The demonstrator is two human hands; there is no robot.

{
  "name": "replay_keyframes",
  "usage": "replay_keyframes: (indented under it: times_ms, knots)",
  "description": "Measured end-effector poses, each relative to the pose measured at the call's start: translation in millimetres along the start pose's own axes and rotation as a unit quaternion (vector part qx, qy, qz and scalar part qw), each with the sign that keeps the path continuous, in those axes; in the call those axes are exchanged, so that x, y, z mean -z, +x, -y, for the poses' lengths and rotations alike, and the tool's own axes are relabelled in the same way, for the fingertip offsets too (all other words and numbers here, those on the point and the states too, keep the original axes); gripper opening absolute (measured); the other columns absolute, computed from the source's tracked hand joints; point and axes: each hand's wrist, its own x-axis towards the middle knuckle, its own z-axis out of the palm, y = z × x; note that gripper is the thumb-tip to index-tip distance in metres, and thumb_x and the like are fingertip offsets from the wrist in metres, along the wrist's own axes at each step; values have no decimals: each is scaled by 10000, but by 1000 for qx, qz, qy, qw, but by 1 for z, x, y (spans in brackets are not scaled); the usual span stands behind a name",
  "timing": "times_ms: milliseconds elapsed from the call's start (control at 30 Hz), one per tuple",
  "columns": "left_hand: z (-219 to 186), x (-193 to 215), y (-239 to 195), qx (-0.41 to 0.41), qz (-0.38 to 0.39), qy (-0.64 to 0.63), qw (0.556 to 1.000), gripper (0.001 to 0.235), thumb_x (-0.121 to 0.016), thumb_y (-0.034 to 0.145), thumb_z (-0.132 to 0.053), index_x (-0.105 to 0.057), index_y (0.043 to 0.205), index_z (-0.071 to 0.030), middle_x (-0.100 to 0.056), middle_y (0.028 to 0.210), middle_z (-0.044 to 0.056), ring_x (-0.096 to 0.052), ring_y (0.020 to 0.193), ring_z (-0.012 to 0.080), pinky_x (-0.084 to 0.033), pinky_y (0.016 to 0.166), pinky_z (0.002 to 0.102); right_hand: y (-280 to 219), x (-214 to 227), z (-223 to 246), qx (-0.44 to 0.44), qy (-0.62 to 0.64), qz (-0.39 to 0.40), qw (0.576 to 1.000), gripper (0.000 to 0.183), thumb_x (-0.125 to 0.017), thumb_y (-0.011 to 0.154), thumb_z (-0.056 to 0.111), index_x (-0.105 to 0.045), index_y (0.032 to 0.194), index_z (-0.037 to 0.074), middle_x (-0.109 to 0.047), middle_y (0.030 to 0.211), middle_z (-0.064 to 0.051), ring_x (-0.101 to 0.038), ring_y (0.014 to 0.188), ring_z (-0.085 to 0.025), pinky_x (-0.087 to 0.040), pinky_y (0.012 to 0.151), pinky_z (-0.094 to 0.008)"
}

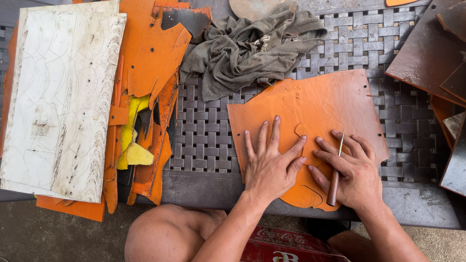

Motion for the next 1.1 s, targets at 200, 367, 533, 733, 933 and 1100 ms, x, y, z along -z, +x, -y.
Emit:
replay_keyframes:
  times_ms: [200,367,533,733,933,1100]
  knots:
    - [-1,2,0,2,-1,-9,1000,429,-467,1033,-525,-640,1401,-387,-226,1685,220,-182,1541,456,12,1192,754,1,1,1,1,-2,1,1000,351,-811,765,384,-798,1030,154,-750,1210,14,-570,1356,-239,-338,1210,-453]
    - [0,6,3,15,25,-29,999,444,-553,982,-273,-624,1407,-379,-180,1679,244,-159,1544,439,25,1198,737,1,2,2,-3,1,0,1000,340,-814,772,379,-799,1029,156,-750,1208,21,-575,1354,-235,-336,1211,-447]
    - [-1,8,5,21,35,-35,999,533,-585,934,-139,-614,1406,-384,-160,1674,248,-150,1545,432,34,1198,733,2,3,3,-4,13,-4,1000,338,-818,768,363,-797,1031,152,-747,1218,18,-576,1353,-239,-340,1208,-445]
    - [-1,8,5,19,39,-26,999,530,-577,934,-147,-617,1398,-400,-170,1677,240,-150,1542,434,38,1192,733,2,4,3,-3,20,-5,1000,320,-814,768,316,-788,1041,151,-742,1233,20,-575,1356,-246,-343,1215,-457]
    - [-1,8,5,19,38,-25,999,530,-574,936,-152,-612,1404,-399,-189,1676,237,-161,1542,437,37,1196,734,0,3,2,-5,19,-5,1000,315,-810,777,315,-786,1053,165,-738,1244,19,-575,1362,-241,-342,1221,-456]
    - [-1,7,5,20,39,-24,999,538,-580,925,-149,-613,1399,-402,-194,1679,231,-165,1539,435,37,1198,733,0,2,1,-7,13,2,1000,321,-813,778,346,-790,1047,173,-743,1229,31,-574,1361,-235,-335,1218,-452]
